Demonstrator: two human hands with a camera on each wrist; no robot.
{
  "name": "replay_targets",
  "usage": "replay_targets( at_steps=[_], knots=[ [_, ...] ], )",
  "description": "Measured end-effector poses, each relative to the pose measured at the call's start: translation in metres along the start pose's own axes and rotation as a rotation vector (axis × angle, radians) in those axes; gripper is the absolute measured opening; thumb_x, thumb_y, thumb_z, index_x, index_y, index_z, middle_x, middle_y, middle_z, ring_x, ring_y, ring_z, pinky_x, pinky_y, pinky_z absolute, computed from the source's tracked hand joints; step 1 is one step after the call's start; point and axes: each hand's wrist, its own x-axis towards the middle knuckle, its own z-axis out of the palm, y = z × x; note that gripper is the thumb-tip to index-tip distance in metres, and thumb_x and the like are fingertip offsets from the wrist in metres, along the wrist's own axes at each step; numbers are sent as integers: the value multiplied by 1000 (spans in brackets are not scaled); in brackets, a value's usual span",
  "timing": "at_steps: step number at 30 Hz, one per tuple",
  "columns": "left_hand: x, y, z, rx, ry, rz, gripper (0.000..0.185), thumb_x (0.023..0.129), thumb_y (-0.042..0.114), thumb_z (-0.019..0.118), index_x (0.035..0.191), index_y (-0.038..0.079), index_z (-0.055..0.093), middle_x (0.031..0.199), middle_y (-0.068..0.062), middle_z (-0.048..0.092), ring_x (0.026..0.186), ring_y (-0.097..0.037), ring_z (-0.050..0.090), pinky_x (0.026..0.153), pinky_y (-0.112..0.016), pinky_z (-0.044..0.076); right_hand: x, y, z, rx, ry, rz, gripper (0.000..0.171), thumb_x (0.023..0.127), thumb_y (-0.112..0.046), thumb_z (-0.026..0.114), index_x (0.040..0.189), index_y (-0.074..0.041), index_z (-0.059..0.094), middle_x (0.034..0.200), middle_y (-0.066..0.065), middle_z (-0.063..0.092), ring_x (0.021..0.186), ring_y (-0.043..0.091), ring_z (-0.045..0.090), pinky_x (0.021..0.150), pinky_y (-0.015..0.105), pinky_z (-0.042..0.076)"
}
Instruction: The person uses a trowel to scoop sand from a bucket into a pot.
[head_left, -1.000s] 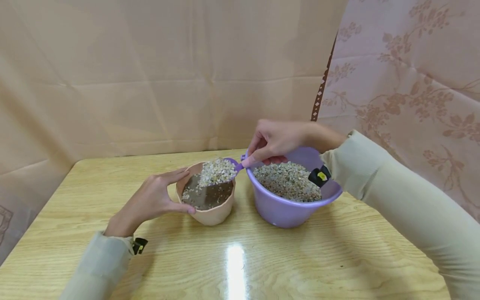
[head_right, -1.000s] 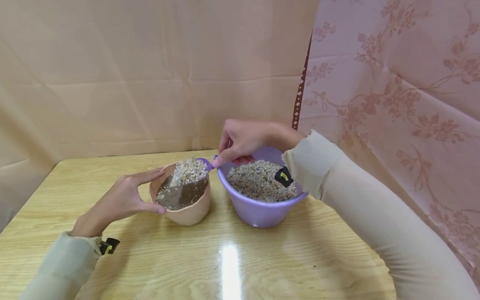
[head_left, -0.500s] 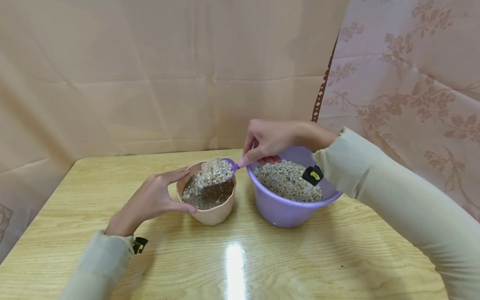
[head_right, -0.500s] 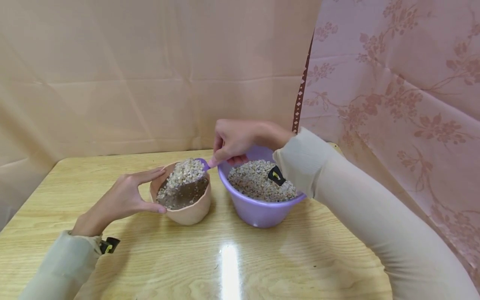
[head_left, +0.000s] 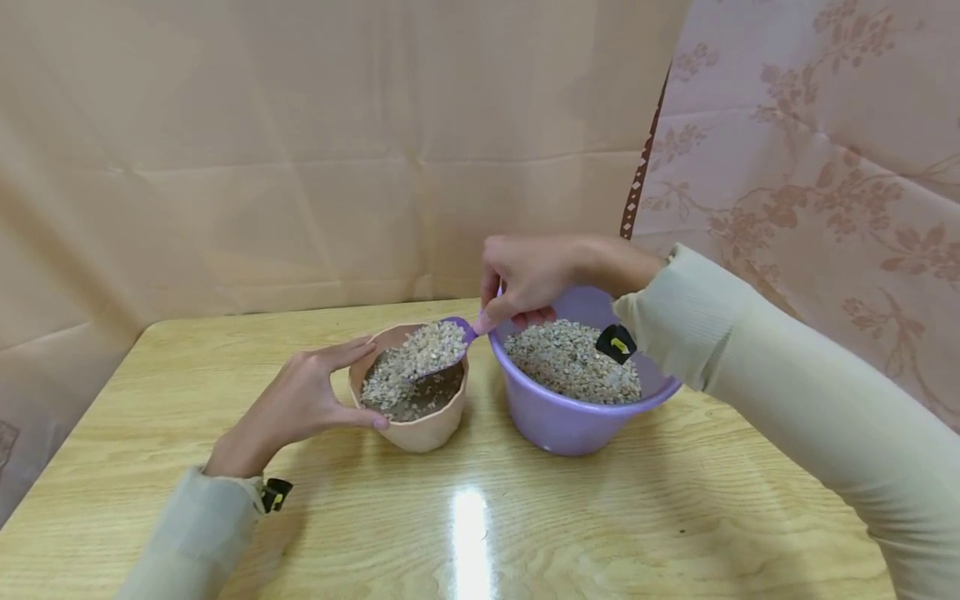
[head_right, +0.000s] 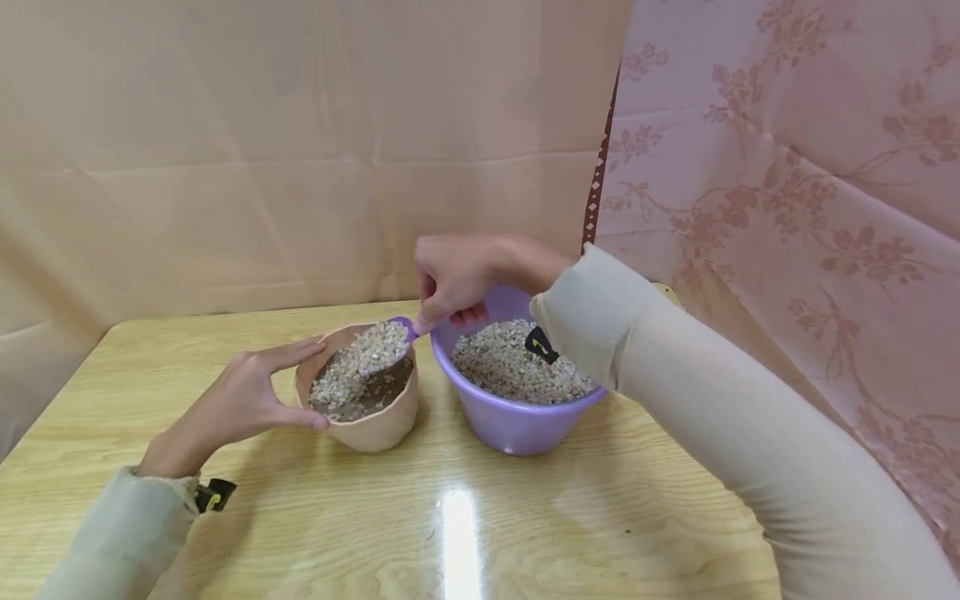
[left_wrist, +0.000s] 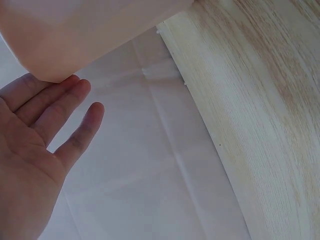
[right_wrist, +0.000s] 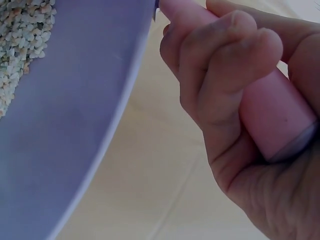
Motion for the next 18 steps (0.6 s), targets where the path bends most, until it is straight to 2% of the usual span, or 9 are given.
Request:
replay_targets(
  at_steps=[10, 18],
  knots=[
    [1, 2, -2, 1, -5, -5, 102, 60, 61, 88, 141, 9, 56, 142, -11, 55, 125, -41, 54, 98, -57, 46, -6, -5, -8, -84, -2, 23, 31, 95, -25, 69, 69, -9, 75, 57, 11, 65, 39, 11, 53, 44, 24, 47],
    [1, 2, -1, 4, 0, -2, 102, 60, 61, 88, 141, 9, 57, 142, -11, 55, 125, -40, 55, 97, -57, 47, -8, -11, -14, -104, -35, 50, 29, 95, -24, 69, 72, -8, 76, 53, 3, 62, 40, 10, 53, 45, 24, 47]
  ],
)
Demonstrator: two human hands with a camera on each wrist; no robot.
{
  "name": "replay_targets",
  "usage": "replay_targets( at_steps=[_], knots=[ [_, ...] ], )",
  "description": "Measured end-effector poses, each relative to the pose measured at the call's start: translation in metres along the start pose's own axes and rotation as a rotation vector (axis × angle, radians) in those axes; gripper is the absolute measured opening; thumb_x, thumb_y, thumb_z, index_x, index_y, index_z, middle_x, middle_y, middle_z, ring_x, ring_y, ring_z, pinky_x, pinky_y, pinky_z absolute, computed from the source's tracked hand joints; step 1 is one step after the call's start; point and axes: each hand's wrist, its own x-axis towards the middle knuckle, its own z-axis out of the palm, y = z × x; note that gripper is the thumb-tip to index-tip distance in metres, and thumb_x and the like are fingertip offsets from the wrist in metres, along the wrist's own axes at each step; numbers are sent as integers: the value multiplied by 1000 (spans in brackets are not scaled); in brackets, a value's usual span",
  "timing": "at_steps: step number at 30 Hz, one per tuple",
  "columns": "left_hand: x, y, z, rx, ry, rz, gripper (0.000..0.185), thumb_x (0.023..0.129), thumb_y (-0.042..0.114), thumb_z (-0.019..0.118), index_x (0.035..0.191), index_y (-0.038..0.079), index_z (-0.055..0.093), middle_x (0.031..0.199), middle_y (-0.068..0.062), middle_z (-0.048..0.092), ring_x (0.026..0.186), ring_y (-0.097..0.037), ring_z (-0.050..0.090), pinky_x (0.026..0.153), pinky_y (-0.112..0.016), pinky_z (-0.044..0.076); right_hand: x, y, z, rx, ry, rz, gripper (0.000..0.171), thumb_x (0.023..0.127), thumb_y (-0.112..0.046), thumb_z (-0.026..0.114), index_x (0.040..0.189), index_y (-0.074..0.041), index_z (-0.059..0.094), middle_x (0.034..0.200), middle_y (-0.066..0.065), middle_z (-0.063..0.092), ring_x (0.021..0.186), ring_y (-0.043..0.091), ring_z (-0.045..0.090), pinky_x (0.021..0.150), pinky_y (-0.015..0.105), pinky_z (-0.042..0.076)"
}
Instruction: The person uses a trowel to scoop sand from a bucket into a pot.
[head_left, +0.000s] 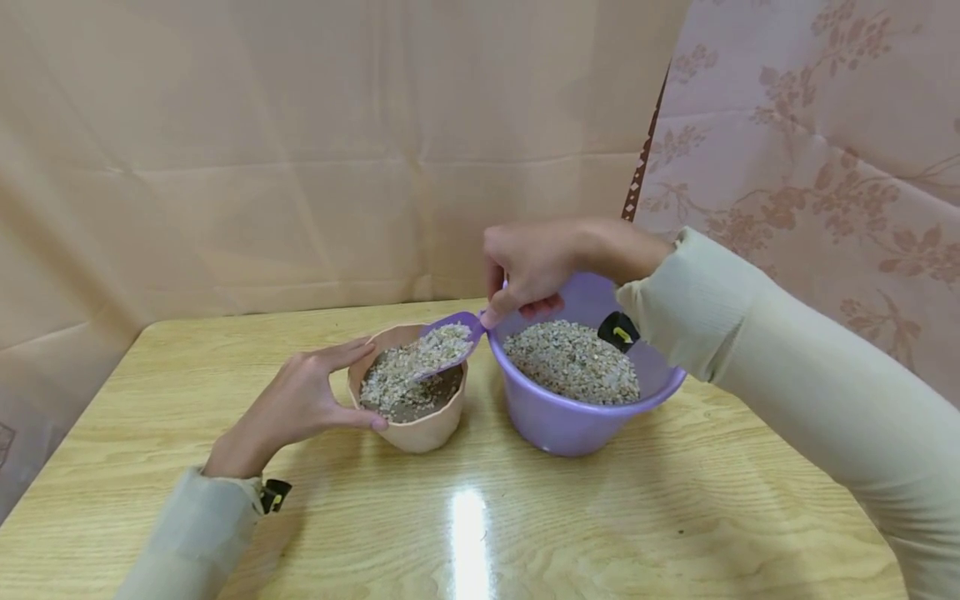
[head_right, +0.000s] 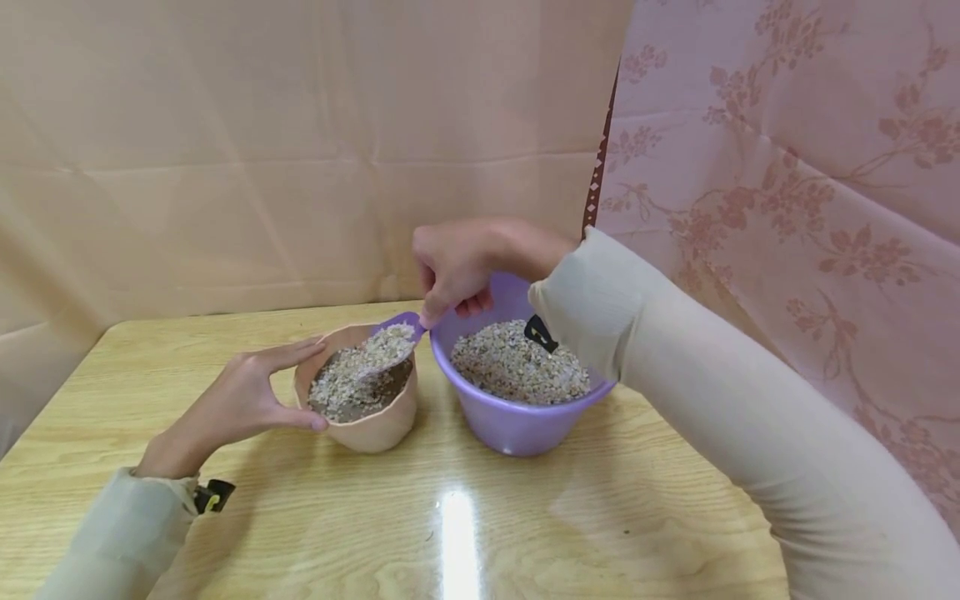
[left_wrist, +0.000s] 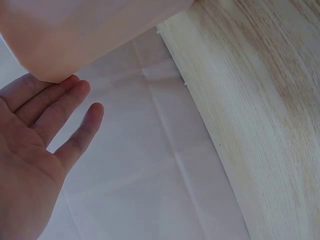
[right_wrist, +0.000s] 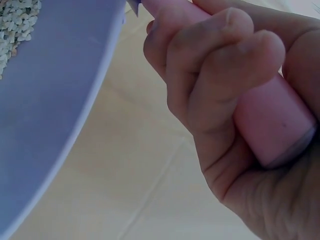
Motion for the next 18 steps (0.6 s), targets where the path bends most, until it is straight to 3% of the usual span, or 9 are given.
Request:
replay_targets(
  at_steps=[12, 18],
  knots=[
    [1, -1, -3, -3, -14, -4, 102, 60, 61, 87, 142, 9, 56, 143, -11, 55, 125, -41, 54, 97, -58, 47, -4, -11, -8, -20, -2, 49, 29, 94, -25, 70, 72, -8, 76, 56, 5, 64, 41, 11, 53, 44, 24, 47],
    [0, -1, -3, -6, -8, -1, 102, 60, 62, 87, 142, 9, 56, 143, -10, 55, 126, -40, 54, 98, -57, 46, -5, -13, -10, -30, -7, 61, 30, 94, -25, 70, 70, -7, 75, 60, 12, 66, 40, 11, 53, 44, 24, 47]
  ],
)
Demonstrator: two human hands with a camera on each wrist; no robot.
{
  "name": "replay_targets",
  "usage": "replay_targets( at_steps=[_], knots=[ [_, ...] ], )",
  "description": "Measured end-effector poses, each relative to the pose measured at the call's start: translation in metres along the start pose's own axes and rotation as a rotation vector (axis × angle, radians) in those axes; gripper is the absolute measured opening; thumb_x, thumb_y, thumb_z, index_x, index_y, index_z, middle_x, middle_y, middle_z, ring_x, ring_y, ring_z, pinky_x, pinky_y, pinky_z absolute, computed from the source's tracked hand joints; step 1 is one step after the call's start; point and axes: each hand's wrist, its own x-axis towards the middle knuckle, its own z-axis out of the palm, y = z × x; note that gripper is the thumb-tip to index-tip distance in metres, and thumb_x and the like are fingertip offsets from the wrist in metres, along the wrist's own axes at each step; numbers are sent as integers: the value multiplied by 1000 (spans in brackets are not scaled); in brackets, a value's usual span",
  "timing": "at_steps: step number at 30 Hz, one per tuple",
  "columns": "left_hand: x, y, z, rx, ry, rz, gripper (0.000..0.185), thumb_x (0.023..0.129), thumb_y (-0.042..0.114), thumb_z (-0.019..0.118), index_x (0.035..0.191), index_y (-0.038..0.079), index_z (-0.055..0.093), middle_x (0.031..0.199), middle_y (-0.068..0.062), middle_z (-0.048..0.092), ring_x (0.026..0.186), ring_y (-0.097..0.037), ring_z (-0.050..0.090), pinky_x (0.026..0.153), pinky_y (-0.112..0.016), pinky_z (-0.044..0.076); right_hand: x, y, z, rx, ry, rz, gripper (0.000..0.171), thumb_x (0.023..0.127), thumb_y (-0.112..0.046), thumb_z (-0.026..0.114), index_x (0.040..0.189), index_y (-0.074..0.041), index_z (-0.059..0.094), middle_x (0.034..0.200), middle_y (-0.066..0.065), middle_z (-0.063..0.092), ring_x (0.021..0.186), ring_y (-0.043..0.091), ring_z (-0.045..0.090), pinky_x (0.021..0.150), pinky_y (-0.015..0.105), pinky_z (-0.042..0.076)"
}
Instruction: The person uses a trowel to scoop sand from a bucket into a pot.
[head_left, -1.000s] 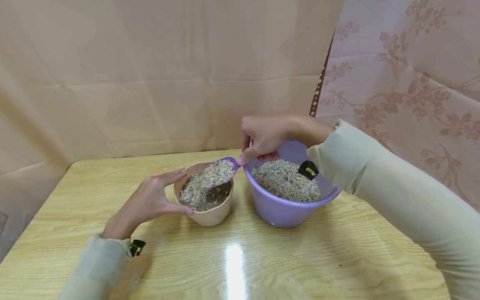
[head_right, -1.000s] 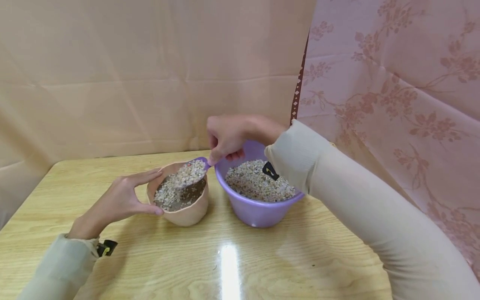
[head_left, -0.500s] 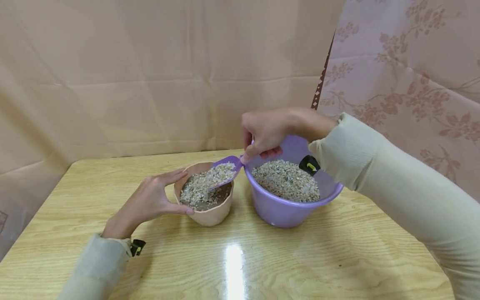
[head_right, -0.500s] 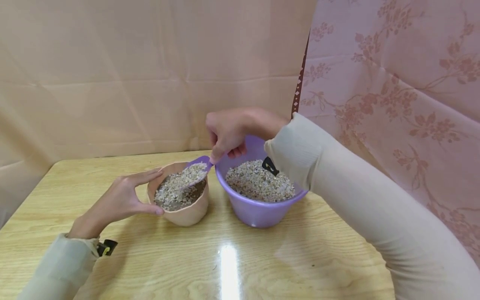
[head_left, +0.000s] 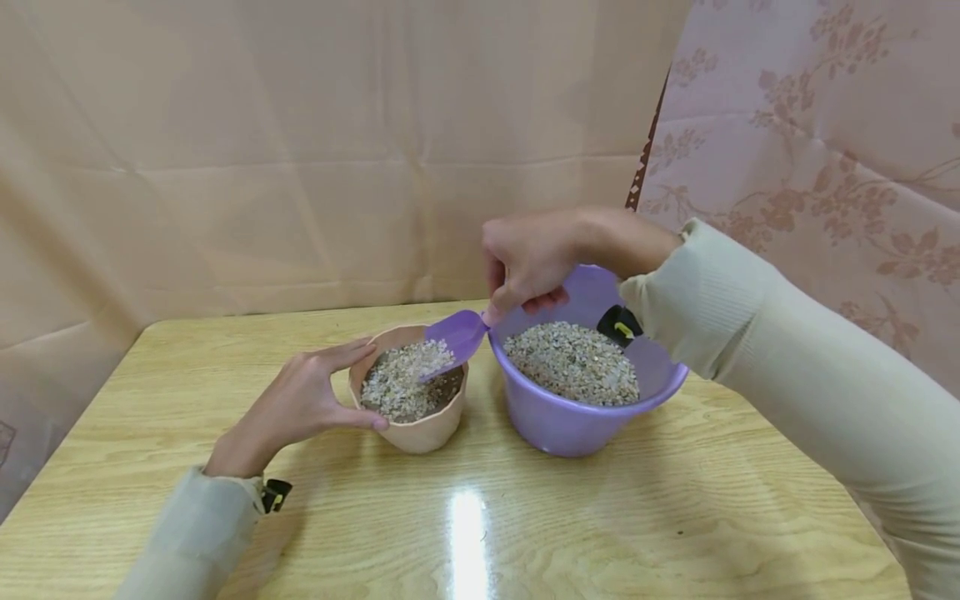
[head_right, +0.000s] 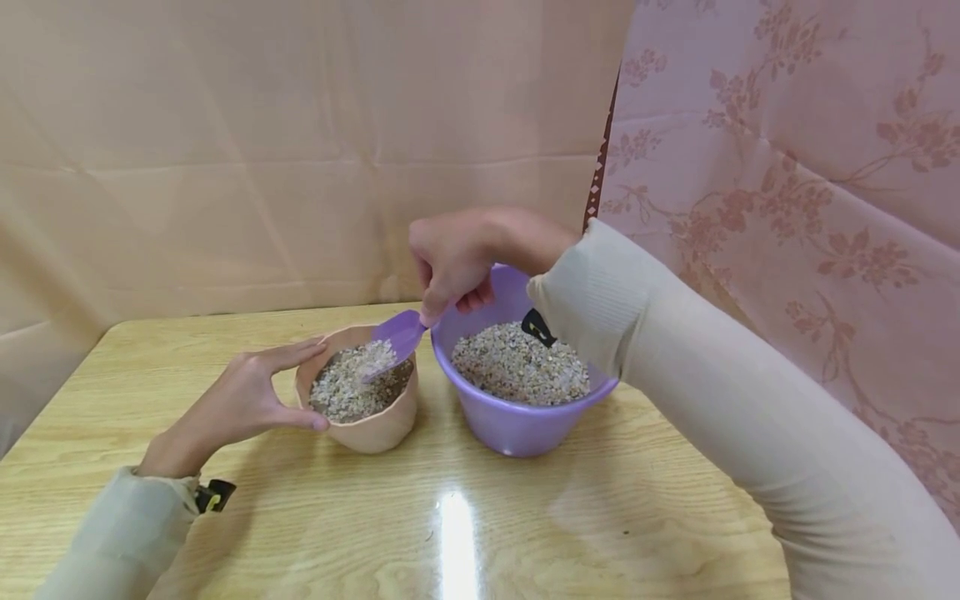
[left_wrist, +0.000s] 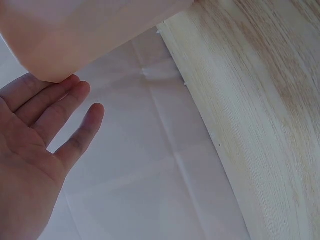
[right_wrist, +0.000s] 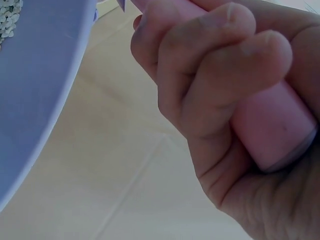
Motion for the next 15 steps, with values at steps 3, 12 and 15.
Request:
replay_targets(
  at_steps=[3, 12, 15],
  knots=[
    [0, 0, 0, -4, 1, 5, 102, 60, 61, 88, 141, 8, 56, 142, -10, 55, 125, -41, 54, 98, -57, 46, -1, -1, -1, 0, -3, 8, 30, 94, -24, 70, 70, -7, 75, 61, 13, 67, 40, 11, 53, 43, 24, 47],
    [0, 1, -1, -5, -7, -7, 103, 60, 62, 87, 142, 9, 56, 143, -9, 54, 126, -40, 53, 97, -56, 47, -4, -3, -3, -6, -7, 40, 28, 93, -25, 71, 72, -7, 76, 57, 8, 65, 40, 10, 53, 43, 23, 46],
    [1, 1, -1, -5, -17, -16, 103, 60, 62, 87, 142, 9, 55, 143, -10, 54, 127, -40, 53, 97, -57, 47, -4, -4, -3, -3, -4, 42, 29, 94, -25, 71, 71, -7, 76, 55, 6, 64, 40, 10, 53, 43, 23, 46]
  ],
)
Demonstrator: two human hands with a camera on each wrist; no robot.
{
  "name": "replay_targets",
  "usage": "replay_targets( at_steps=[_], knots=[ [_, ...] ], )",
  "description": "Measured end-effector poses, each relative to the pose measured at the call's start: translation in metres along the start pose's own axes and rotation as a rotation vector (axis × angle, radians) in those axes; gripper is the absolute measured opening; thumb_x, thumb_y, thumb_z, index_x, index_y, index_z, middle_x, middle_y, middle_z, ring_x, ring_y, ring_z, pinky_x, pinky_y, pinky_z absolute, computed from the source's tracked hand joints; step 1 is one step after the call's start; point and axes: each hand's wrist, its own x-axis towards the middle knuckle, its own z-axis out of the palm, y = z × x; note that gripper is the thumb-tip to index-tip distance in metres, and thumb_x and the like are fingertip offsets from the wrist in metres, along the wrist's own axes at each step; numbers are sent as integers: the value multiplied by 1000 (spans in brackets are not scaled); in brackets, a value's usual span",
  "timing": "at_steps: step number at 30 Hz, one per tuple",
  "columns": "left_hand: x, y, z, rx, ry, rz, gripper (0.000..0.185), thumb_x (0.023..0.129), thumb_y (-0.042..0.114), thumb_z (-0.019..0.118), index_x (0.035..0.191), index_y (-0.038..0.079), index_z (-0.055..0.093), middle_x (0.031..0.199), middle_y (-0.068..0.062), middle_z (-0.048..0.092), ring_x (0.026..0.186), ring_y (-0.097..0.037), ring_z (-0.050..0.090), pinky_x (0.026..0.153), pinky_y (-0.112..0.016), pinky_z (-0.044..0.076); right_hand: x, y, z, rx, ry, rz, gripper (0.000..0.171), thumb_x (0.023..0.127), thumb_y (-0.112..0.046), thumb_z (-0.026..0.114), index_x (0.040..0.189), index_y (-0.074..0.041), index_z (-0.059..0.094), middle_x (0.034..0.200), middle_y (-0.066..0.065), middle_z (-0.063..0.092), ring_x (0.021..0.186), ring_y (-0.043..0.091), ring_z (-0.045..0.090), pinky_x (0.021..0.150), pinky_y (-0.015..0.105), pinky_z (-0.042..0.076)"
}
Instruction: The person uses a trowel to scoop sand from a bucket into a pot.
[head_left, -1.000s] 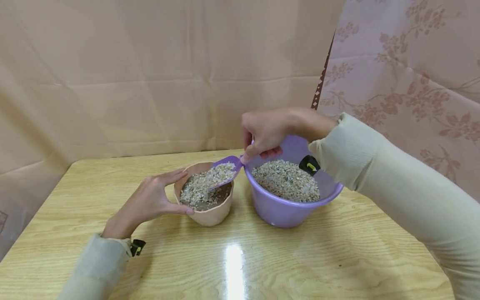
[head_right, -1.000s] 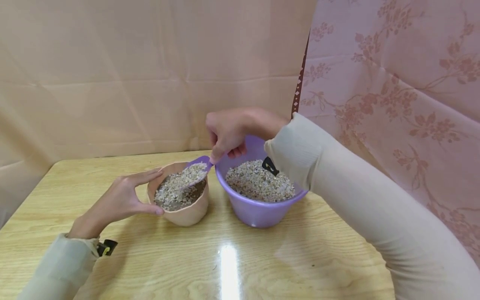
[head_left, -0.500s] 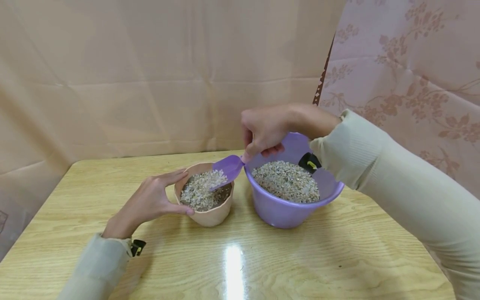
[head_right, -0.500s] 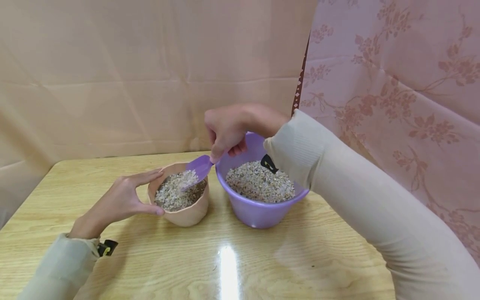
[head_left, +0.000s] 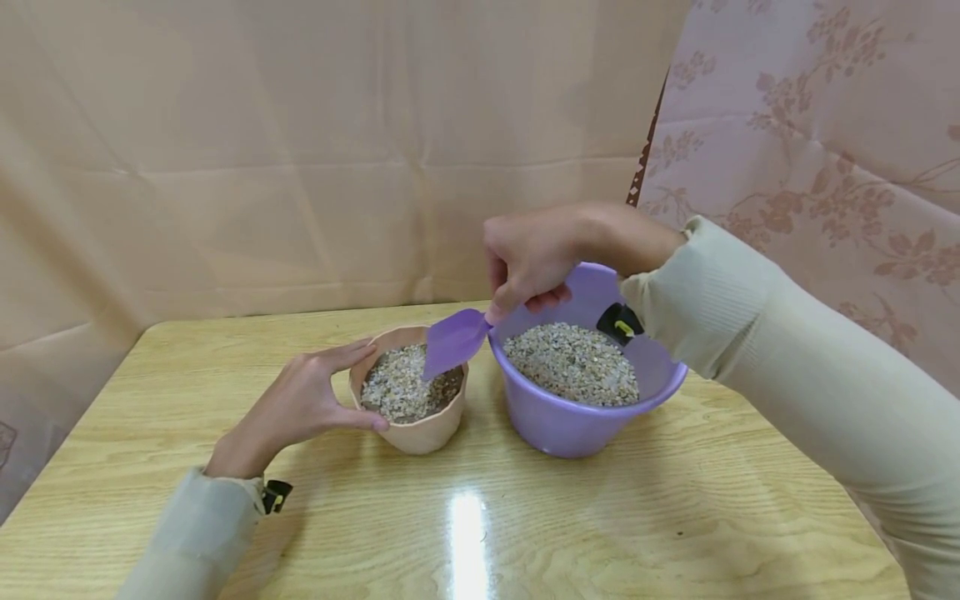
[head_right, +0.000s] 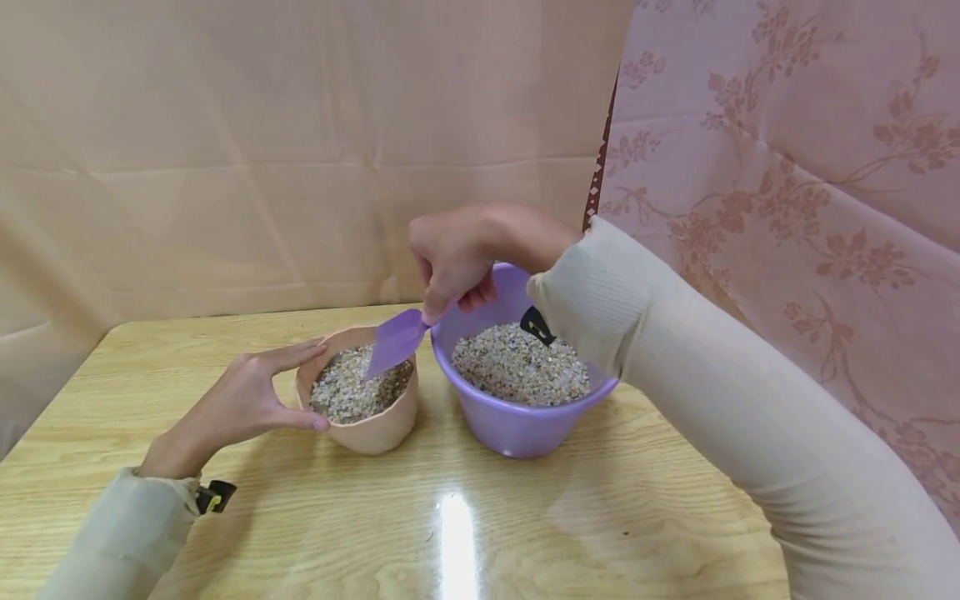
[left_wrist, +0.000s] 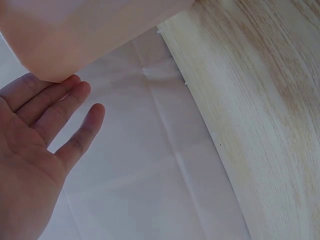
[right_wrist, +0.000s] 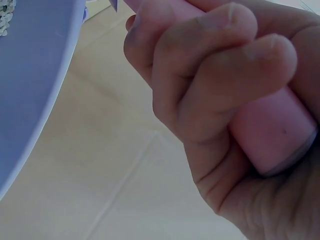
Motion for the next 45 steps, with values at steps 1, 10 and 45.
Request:
replay_targets(
  at_steps=[1, 10, 45],
  knots=[
    [0, 0, 0, 0, -3, -4, 103, 60, 62, 87, 143, 9, 55, 144, -10, 54, 127, -40, 53, 97, -57, 46, 0, 0, 0, 2, 2, -1, 29, 93, -25, 71, 71, -7, 76, 55, 6, 64, 40, 10, 52, 43, 23, 46],
    [1, -2, 0, 6, 7, 14, 101, 61, 61, 87, 142, 10, 56, 141, -10, 56, 122, -40, 57, 94, -56, 49, -8, 9, 0, 65, 60, -44, 25, 93, -27, 70, 76, -11, 77, 54, 5, 61, 39, 10, 48, 44, 22, 41],
    [18, 20, -11, 87, 68, -93, 72, 89, 64, 62, 141, 15, 56, 135, -11, 61, 118, -35, 61, 92, -57, 48, -72, 107, 33, 221, 282, -30, 21, 95, -30, 70, 103, -13, 78, 57, 5, 58, 42, 13, 48, 40, 29, 45]
  ],
)
